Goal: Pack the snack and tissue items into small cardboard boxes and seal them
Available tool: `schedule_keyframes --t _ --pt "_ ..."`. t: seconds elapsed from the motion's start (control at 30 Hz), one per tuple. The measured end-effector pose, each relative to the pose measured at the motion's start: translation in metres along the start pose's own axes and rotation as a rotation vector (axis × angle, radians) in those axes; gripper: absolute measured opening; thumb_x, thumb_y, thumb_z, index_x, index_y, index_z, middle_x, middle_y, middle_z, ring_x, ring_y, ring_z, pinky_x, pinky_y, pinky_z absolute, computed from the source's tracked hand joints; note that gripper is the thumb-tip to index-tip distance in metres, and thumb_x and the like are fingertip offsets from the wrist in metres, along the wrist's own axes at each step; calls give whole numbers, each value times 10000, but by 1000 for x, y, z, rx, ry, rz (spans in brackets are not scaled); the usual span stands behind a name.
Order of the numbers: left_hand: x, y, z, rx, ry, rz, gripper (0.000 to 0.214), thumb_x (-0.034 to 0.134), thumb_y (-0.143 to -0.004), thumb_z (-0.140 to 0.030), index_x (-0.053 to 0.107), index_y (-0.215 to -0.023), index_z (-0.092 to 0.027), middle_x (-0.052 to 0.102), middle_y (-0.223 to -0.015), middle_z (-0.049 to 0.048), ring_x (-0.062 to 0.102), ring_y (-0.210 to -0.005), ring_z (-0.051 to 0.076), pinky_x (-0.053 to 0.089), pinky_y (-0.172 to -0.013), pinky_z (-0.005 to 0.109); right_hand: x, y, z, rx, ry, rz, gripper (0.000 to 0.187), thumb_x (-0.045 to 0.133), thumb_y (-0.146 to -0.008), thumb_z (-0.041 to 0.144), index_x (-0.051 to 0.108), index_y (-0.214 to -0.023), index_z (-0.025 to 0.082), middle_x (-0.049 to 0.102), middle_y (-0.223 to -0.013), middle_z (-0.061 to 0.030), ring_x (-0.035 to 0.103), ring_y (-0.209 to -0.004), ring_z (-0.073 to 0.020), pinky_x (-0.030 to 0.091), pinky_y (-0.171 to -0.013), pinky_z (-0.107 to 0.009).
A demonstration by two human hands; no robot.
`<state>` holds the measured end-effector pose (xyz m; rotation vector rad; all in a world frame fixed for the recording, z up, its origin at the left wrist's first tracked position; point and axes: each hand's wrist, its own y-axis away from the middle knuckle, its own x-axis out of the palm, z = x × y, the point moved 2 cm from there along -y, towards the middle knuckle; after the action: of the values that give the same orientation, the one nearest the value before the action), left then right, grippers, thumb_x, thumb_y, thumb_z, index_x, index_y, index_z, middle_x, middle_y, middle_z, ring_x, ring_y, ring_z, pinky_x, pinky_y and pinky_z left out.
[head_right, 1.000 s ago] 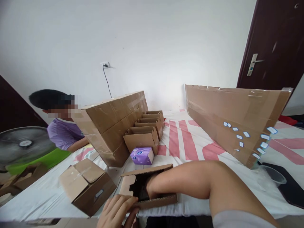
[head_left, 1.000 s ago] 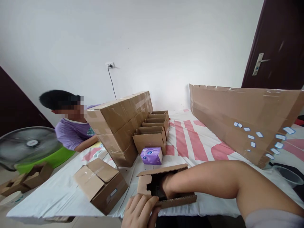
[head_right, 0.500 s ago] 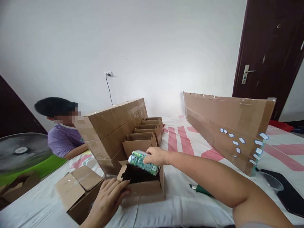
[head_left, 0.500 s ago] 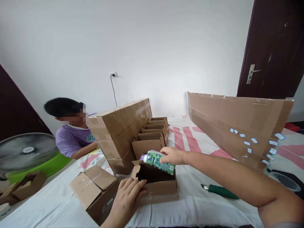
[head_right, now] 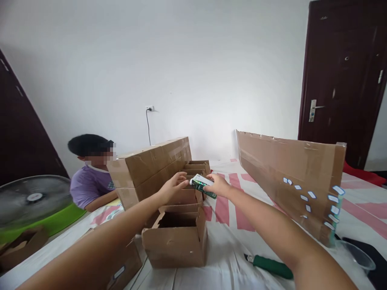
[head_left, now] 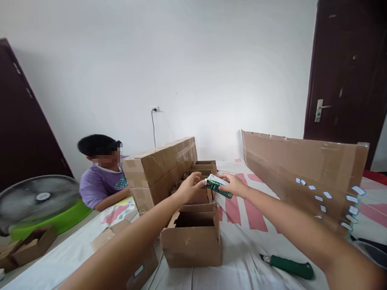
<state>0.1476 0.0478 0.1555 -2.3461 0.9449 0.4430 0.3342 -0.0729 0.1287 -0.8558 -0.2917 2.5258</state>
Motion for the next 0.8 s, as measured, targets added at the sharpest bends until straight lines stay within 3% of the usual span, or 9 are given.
schedule_keyframes --t 0.07,0.17,0.27,0.4,0.5,0.63,0.7,0.77,0.8 --pt "18 -27 0 -81 91 55 530 669 -754 -481 523 -1149 -160 620 -932 70 599 -662 150 507 -626 314 5 -8 0 -41 61 -27 511 729 -638 251 601 -1127 175 672 -1128 -74 607 -1047 -255 457 -895 -358" --pt "39 -46 7 -158 213 131 505 750 -684 -468 551 -1008 -137 631 -771 49 592 -564 136 502 -535 286 9 -15 3 -96 136 -59 472 742 -631 261 621 -1083 195 687 -1076 -67 618 -1003 -261 452 -882 -376" --pt "44 -47 10 -172 310 105 482 799 -627 -446 528 -897 -153 619 -751 34 600 -592 130 505 -532 260 9 -17 4 -124 175 -106 539 767 -621 258 595 -1126 186 661 -1128 -94 595 -1052 -272 431 -923 -397" --pt "40 -29 0 -147 364 -2 526 794 -603 -470 502 -920 -168 591 -784 17 587 -615 124 484 -519 236 12 -8 5 -119 156 -169 682 814 -589 274 533 -1200 160 592 -1212 -131 532 -1146 -280 413 -964 -411" --pt "35 4 -18 -111 335 -58 577 792 -594 -462 516 -1017 -185 585 -818 1 583 -662 135 477 -536 231 17 22 12 -151 79 -220 624 809 -605 259 538 -1162 180 604 -1148 -96 562 -1078 -248 450 -917 -384" --pt "28 84 -26 57 132 -94 552 766 -655 -422 541 -1119 -227 617 -974 29 614 -840 187 512 -722 294 35 101 22 -371 -56 -287 576 764 -692 336 499 -1190 214 578 -1142 -95 566 -1052 -248 475 -895 -378" --pt "27 130 -4 116 43 -100 519 781 -629 -416 587 -1079 -247 604 -1085 56 607 -949 231 510 -803 330 56 148 16 -490 -58 -280 596 727 -742 333 446 -1256 222 538 -1212 -120 524 -1144 -263 442 -968 -383" --pt "30 169 33 113 63 -67 573 821 -524 -466 644 -1025 -251 615 -1119 76 569 -1075 296 487 -904 375 86 186 -3 -489 -52 -236 615 710 -759 345 426 -1293 238 516 -1255 -129 523 -1163 -267 449 -967 -358" --pt "34 184 55 43 85 -68 484 805 -527 -504 680 -921 -253 645 -1049 69 584 -1048 300 483 -919 383 104 200 -14 -545 -57 -131 591 703 -765 388 448 -1281 251 544 -1210 -119 564 -1107 -254 483 -912 -324"
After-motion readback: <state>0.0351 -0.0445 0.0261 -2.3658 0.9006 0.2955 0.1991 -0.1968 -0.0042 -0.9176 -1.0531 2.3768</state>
